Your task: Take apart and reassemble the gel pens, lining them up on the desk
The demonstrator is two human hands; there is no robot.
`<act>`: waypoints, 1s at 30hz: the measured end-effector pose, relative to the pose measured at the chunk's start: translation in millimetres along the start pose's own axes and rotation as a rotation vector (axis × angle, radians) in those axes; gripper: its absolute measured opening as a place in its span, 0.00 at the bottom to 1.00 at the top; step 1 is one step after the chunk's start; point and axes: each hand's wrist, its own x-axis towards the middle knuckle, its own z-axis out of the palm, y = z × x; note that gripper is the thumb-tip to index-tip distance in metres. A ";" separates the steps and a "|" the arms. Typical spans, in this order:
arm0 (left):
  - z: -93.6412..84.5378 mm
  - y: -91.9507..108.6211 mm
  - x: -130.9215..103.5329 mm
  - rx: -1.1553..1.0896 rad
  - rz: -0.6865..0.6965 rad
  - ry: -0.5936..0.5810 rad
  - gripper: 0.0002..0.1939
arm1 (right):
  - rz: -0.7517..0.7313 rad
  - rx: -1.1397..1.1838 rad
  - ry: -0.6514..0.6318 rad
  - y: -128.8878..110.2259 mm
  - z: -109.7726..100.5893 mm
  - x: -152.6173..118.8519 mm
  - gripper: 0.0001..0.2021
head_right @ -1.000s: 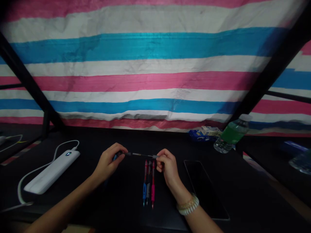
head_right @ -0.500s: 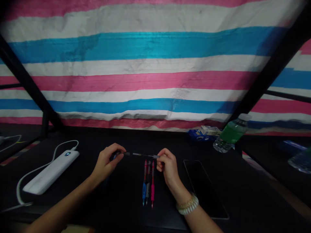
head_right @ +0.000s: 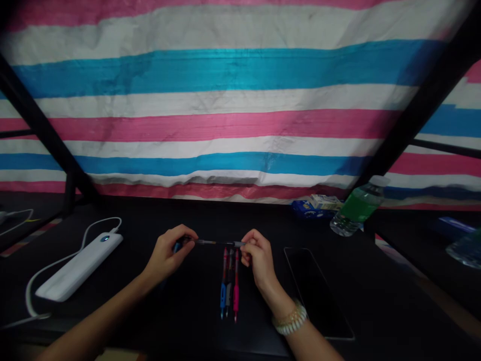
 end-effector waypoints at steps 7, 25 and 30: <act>8.0 0.3 -2.0 -0.004 0.122 -0.073 0.05 | -0.218 -0.438 -0.147 -1.1 9.7 -8.7 0.06; 13.8 -4.7 -4.7 -0.061 0.190 -0.009 0.02 | -0.455 -0.895 -0.296 -3.9 9.9 -14.1 0.12; 14.3 -4.4 -5.1 -0.103 0.117 0.016 0.02 | -0.430 -0.853 -0.318 -0.5 8.7 -16.3 0.08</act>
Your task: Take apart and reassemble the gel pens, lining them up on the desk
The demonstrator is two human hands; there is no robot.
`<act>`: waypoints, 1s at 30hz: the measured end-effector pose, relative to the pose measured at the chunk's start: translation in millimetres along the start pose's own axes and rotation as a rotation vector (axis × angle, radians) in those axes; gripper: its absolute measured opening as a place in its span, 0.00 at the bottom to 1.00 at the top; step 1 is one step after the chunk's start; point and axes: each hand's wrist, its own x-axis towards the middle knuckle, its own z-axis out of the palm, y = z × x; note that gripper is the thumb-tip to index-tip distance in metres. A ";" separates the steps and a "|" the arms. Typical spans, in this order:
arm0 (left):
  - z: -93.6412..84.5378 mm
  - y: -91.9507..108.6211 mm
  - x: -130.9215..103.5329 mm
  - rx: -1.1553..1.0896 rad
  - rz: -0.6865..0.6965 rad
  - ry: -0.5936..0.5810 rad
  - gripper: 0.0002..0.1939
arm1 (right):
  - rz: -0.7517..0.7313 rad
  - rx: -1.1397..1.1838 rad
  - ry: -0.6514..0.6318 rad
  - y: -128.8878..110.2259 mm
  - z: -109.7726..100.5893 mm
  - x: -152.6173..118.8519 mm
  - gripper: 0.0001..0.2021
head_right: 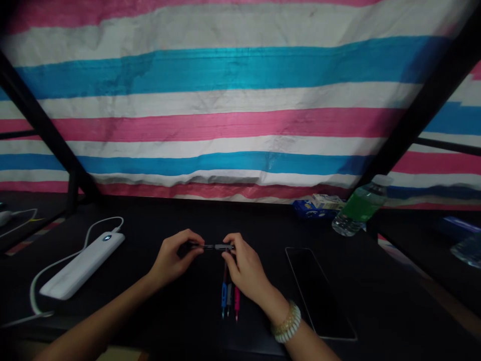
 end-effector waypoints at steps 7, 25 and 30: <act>0.2 0.5 -2.3 -0.022 0.023 -0.031 0.03 | -0.093 -0.139 -0.005 1.0 -0.6 1.0 0.11; 2.3 1.3 -2.5 -0.023 0.064 -0.031 0.03 | -0.154 -0.229 -0.031 2.7 1.8 -2.0 0.04; 3.9 1.6 -3.3 -0.012 0.085 -0.042 0.04 | -0.191 -0.291 -0.043 2.7 0.9 -1.6 0.15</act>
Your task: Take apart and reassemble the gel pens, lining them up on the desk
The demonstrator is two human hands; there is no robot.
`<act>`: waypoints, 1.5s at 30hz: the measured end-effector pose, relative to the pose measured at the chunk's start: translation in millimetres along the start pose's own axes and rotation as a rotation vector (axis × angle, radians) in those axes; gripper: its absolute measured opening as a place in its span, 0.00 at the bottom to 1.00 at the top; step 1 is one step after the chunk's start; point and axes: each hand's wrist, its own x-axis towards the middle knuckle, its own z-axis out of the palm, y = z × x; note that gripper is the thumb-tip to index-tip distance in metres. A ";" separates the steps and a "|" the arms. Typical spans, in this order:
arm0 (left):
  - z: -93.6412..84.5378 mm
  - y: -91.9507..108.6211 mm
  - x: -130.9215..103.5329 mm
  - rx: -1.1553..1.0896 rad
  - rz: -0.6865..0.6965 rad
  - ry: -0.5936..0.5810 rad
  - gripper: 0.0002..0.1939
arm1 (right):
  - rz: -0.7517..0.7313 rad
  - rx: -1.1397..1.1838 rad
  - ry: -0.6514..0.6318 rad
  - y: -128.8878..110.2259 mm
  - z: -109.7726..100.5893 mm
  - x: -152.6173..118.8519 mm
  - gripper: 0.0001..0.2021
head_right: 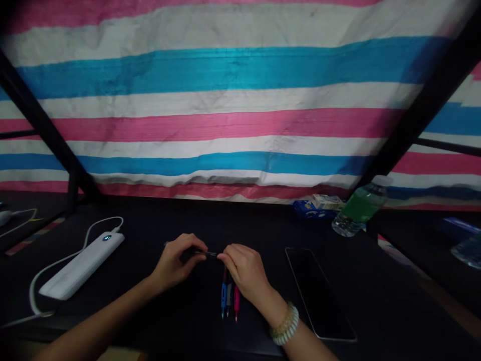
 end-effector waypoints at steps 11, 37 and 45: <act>4.3 -5.6 -0.3 0.042 0.074 -0.029 0.09 | -0.077 -0.217 -0.044 -2.7 1.6 -1.8 0.14; 4.3 -6.6 -14.7 0.424 0.500 0.115 0.16 | 0.682 1.390 -0.537 0.0 7.3 0.4 0.24; -6.7 2.6 2.4 -0.090 0.116 0.164 0.32 | 0.694 1.606 -0.474 -2.8 5.9 2.1 0.21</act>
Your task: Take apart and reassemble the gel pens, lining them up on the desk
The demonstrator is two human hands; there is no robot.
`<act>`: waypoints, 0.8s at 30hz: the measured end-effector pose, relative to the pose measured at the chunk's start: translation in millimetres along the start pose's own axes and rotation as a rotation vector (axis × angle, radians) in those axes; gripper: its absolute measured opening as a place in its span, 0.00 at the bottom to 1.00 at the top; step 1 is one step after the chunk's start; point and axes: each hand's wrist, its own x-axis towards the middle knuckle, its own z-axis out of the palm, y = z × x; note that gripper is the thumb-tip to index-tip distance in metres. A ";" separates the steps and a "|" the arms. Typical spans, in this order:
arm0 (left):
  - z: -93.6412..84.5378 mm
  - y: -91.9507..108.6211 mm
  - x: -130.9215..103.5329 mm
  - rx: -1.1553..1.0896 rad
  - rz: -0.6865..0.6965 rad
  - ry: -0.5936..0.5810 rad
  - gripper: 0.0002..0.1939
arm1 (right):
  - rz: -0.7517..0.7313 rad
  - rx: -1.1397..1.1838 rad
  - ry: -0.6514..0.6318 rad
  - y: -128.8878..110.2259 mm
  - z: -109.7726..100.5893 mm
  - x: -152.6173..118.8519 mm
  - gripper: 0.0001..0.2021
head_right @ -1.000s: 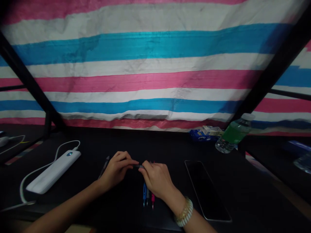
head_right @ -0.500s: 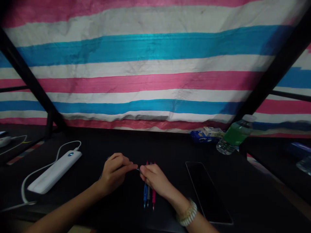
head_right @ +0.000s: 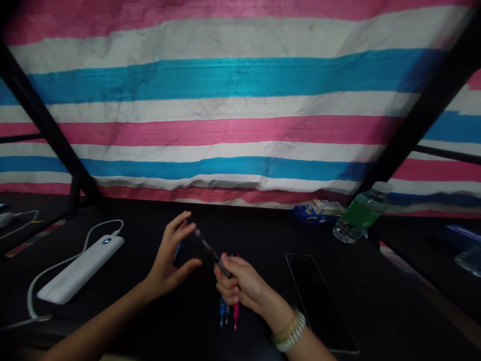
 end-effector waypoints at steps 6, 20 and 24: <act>11.0 -1.9 1.5 -0.781 -0.517 0.077 0.22 | -0.040 -0.069 -0.029 6.7 6.4 0.8 0.20; 1.6 -5.3 9.7 -0.779 -0.713 0.192 0.25 | -0.597 -0.644 0.488 -1.4 -1.8 2.7 0.16; 3.4 -8.6 8.3 -0.806 -0.734 0.136 0.25 | -0.617 -0.618 0.572 -2.6 -5.6 3.2 0.15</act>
